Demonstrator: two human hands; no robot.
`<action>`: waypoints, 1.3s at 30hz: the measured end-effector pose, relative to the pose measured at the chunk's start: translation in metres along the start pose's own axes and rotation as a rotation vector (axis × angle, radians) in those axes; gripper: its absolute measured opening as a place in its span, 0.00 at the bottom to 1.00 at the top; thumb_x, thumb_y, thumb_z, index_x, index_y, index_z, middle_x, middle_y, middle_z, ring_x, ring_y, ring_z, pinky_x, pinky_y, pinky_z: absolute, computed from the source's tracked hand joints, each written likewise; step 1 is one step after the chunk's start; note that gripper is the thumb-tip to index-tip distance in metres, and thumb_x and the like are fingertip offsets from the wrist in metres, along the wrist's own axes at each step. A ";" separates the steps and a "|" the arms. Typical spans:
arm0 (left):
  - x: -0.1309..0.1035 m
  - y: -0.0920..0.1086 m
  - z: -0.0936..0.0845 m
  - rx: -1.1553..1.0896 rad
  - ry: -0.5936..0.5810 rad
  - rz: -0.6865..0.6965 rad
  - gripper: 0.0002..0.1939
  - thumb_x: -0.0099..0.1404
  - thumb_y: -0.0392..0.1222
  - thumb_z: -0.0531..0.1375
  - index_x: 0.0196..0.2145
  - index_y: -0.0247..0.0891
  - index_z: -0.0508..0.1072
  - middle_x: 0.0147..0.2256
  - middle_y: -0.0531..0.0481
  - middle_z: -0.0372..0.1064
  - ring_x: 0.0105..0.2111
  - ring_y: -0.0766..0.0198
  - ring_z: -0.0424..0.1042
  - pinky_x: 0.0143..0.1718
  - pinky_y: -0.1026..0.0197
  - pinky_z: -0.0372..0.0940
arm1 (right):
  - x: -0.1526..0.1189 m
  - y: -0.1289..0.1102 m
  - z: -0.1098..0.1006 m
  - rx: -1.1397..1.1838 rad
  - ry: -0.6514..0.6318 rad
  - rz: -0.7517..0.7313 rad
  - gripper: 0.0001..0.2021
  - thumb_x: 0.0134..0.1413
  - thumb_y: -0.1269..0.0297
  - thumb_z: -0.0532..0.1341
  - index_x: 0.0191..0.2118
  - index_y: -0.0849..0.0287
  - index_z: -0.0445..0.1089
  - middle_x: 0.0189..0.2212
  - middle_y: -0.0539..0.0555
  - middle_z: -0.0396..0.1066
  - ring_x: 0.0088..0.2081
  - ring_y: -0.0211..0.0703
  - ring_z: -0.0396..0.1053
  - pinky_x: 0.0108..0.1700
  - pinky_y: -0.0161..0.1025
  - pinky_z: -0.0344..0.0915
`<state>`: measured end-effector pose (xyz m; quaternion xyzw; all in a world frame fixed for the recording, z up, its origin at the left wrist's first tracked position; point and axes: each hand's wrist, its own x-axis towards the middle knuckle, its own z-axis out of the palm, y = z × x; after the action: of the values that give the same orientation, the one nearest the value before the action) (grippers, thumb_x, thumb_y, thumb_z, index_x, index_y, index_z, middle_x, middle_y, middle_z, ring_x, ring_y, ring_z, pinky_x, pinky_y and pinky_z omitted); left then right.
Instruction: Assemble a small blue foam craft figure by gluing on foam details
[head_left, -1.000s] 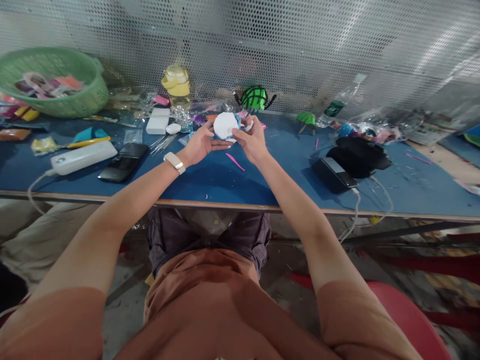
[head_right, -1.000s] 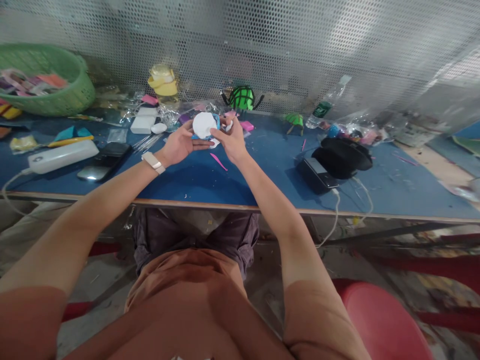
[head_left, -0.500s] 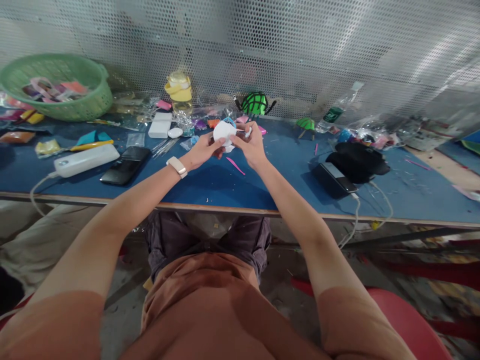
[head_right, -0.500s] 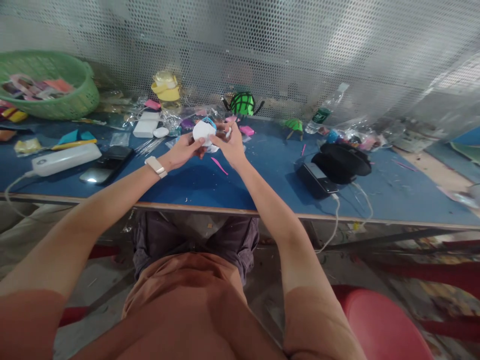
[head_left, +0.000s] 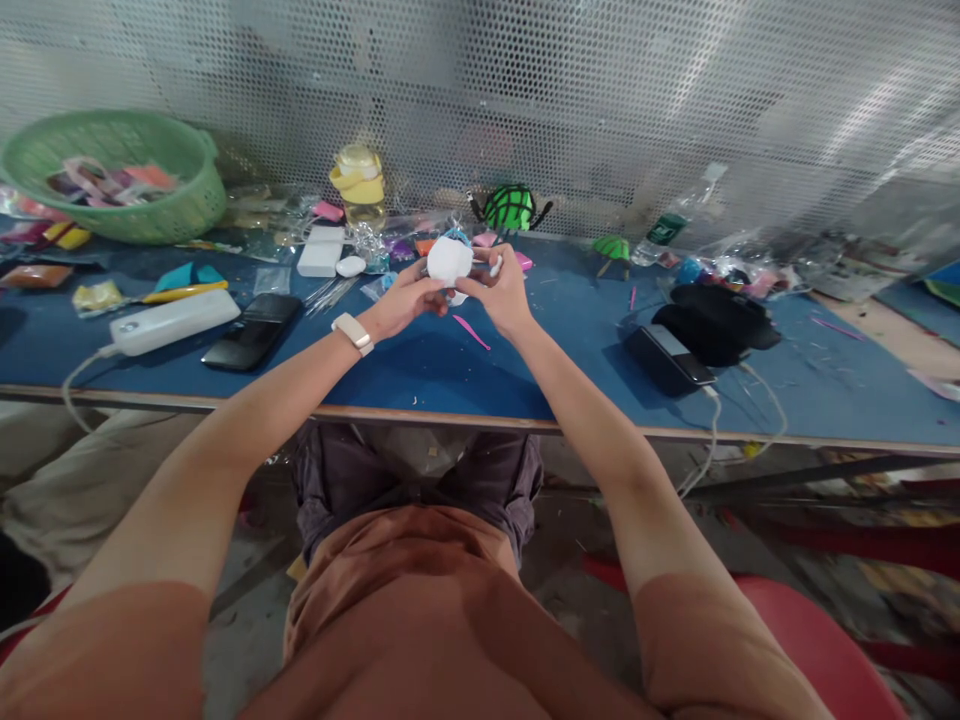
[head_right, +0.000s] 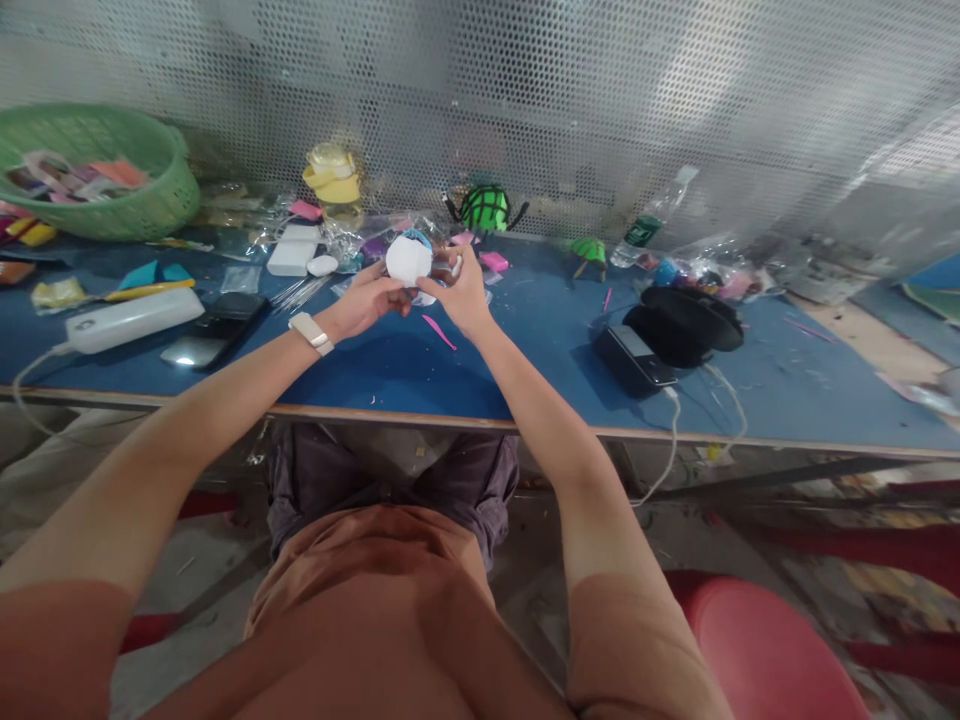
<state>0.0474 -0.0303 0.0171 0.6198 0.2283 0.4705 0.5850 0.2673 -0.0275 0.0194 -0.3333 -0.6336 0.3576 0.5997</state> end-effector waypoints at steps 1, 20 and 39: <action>0.000 0.000 -0.001 -0.019 -0.003 -0.004 0.26 0.67 0.53 0.76 0.57 0.45 0.75 0.40 0.47 0.84 0.31 0.59 0.81 0.41 0.51 0.79 | 0.001 0.001 -0.001 -0.012 0.000 0.011 0.47 0.37 0.26 0.86 0.46 0.45 0.57 0.65 0.61 0.79 0.66 0.64 0.81 0.70 0.75 0.81; 0.001 -0.005 -0.003 0.101 -0.002 0.048 0.46 0.66 0.71 0.80 0.70 0.47 0.73 0.46 0.40 0.84 0.45 0.45 0.90 0.56 0.37 0.84 | -0.001 -0.003 0.001 -0.067 0.021 0.024 0.51 0.32 0.22 0.86 0.49 0.45 0.59 0.64 0.60 0.79 0.67 0.67 0.81 0.71 0.77 0.82; 0.000 0.005 -0.006 0.446 0.140 0.247 0.46 0.71 0.86 0.67 0.67 0.48 0.82 0.58 0.36 0.84 0.39 0.51 0.89 0.46 0.45 0.86 | 0.004 0.014 -0.009 -0.159 -0.019 -0.053 0.51 0.41 0.23 0.85 0.56 0.45 0.59 0.68 0.66 0.75 0.67 0.70 0.81 0.64 0.77 0.86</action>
<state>0.0406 -0.0281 0.0214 0.7226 0.2891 0.5181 0.3548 0.2754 -0.0158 0.0097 -0.3596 -0.6741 0.2934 0.5747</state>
